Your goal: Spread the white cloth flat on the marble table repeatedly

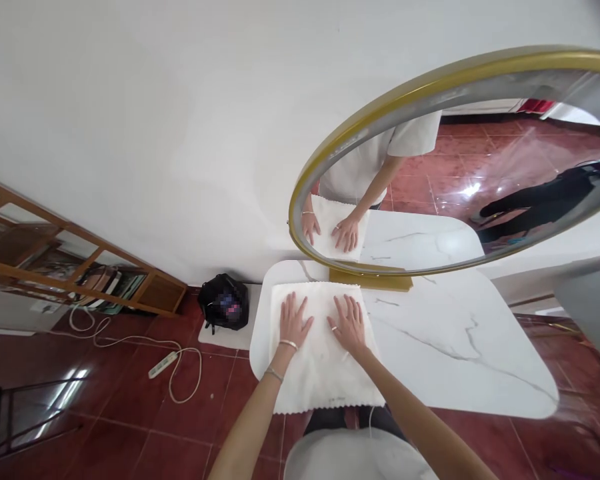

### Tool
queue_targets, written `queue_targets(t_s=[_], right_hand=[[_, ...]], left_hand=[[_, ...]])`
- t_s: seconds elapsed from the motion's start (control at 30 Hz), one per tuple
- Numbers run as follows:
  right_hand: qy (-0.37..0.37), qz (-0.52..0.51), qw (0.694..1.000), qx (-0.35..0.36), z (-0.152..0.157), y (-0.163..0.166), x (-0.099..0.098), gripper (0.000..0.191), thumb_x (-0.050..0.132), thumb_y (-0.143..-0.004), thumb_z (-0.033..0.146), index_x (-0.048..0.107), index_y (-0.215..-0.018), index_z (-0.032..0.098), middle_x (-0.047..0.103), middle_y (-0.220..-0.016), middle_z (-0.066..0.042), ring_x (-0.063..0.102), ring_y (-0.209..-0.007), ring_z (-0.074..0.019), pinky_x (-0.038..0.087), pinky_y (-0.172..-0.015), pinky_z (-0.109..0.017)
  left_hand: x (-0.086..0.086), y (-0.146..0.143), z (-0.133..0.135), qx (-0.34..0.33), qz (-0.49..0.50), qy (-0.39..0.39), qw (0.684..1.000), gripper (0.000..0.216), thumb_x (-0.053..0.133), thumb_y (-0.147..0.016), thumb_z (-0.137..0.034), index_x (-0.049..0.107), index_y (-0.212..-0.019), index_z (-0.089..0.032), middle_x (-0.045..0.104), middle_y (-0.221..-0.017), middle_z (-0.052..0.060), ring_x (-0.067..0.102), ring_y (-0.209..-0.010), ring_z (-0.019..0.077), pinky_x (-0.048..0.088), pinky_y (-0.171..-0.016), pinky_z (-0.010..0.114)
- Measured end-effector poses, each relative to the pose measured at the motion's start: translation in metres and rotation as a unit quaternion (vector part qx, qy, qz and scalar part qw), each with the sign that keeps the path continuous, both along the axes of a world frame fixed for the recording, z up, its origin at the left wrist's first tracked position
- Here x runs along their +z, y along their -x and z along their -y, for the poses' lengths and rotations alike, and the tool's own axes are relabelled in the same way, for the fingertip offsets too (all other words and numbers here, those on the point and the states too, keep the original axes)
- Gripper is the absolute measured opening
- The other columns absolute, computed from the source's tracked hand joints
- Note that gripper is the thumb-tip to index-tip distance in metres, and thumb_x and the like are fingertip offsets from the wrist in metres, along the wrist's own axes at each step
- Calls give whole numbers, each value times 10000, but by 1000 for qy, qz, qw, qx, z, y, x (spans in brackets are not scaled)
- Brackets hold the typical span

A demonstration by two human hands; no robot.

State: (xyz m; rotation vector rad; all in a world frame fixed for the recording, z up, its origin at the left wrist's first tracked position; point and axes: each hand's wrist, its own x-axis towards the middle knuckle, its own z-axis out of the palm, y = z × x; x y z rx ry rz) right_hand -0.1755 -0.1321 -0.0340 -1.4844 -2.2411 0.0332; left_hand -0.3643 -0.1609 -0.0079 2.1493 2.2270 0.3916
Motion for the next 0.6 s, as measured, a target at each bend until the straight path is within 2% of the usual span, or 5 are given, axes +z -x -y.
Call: queue_targets(t_s=[0.13, 0.23, 0.37, 0.47, 0.6], right_hand=[[4, 27, 1000, -2, -16, -6, -2, 669, 327, -952, 377, -18, -1502, 216, 137, -1560, -96, 149, -1422, -274, 194, -1117, -516], [14, 34, 999, -2, -26, 4, 0, 658, 313, -950, 339, -18, -1502, 205, 99, -1566, -80, 122, -1430, -251, 181, -1126, -502], [4, 35, 999, -5, -51, 33, 0, 664, 318, -941, 302, -1, -1502, 148, 130, -1559, -103, 113, -1431, -261, 185, -1126, -493], [-8, 18, 1000, -1, -72, 59, -4, 665, 326, -940, 299, 27, -1499, 100, 213, -1534, -143, 163, -1418, -270, 194, -1124, -486], [-3, 7, 1000, 0, -99, 92, -10, 664, 319, -942, 306, 65, -1486, 23, 314, -1482, -197, 244, -1385, -296, 190, -1122, -490]], left_hand=[[-9, -7, -31, -38, 13, 11, 999, 571, 467, -891, -460, 344, -1426, -303, 203, -1556, 48, 151, -1430, 273, 150, -1149, 493], [-12, 3, -49, -62, 15, 10, 998, 572, 453, -893, -482, 327, -1430, -330, 175, -1565, 21, 133, -1435, 257, 142, -1155, 478], [-11, 29, -78, -78, 4, 10, 997, 564, 469, -887, -480, 353, -1418, -332, 186, -1561, 10, 141, -1435, 247, 128, -1162, 463], [-10, 47, -100, -81, -1, 11, 997, 543, 465, -893, -470, 372, -1409, -330, 209, -1555, 10, 160, -1431, 237, 128, -1164, 455], [-8, 68, -115, -56, -4, 13, 998, 525, 444, -909, -452, 377, -1411, -311, 216, -1551, 34, 174, -1428, 238, 150, -1156, 462]])
